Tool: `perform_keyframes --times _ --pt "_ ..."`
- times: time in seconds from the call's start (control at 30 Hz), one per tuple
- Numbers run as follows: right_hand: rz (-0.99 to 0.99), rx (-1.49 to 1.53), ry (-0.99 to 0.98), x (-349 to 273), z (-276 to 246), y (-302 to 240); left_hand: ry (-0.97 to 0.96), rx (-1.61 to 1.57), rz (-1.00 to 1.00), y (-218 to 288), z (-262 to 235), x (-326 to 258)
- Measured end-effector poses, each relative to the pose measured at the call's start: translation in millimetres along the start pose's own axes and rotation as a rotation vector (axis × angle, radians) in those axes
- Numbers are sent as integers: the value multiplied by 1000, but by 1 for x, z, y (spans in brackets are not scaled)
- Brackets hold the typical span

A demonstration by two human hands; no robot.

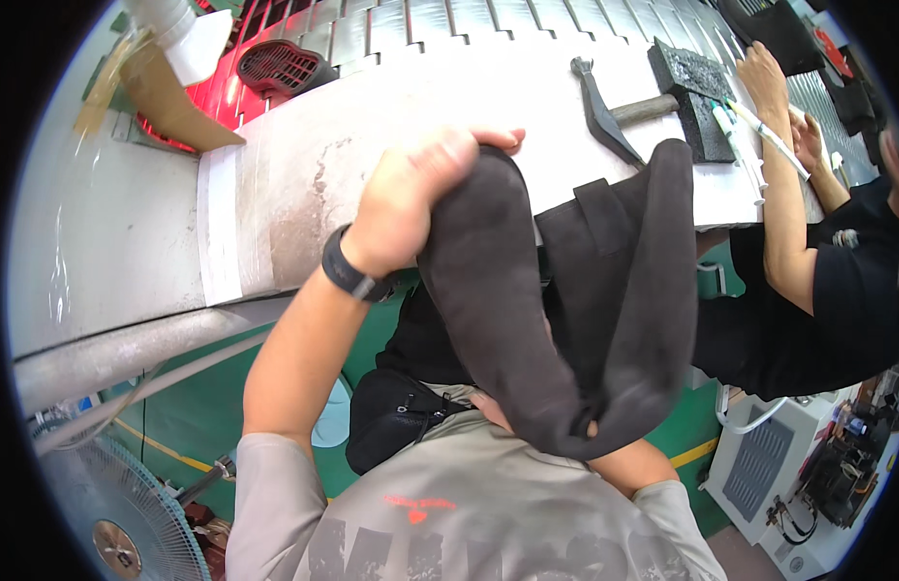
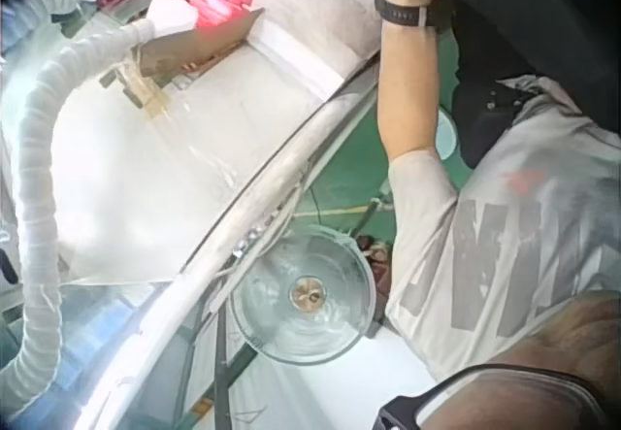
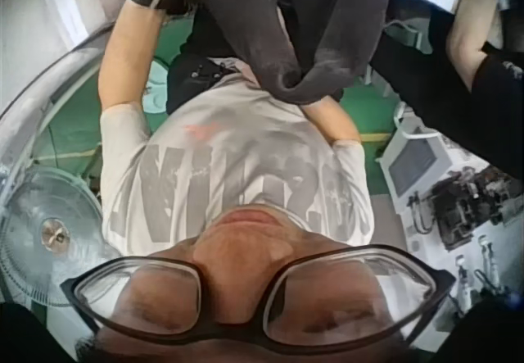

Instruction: The person rubs the side and heel area of a black boot by hand, pulls at the material near the sole, and runs their fingers along the seams. They then pick up a rubber sole from the conveyor belt.

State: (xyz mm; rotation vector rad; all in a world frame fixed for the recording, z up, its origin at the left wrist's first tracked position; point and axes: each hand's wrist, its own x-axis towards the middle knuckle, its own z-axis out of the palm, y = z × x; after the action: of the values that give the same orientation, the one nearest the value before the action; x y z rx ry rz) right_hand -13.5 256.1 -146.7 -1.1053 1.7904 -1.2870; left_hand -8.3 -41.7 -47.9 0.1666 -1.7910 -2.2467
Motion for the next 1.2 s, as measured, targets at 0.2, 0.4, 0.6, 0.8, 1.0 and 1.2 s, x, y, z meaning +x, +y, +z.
perform_keyframes --times 0.2,0.4,0.6,0.8,1.0,1.2 --pt "313 39 -100 -20 -38 -39 100 -499 -87 -17 16 -1" --pt "410 27 -125 -20 -51 -72 200 -304 -112 -4 13 3" --pt "-160 -95 -25 1 -50 -110 217 639 509 24 36 -50" --pt "-452 -108 161 10 -28 -139 304 167 355 47 52 -76" --pt "-641 -281 251 36 -26 -155 421 6 281 64 49 -75" --pt "-641 -291 309 53 -24 -157 495 170 362 59 29 -66"
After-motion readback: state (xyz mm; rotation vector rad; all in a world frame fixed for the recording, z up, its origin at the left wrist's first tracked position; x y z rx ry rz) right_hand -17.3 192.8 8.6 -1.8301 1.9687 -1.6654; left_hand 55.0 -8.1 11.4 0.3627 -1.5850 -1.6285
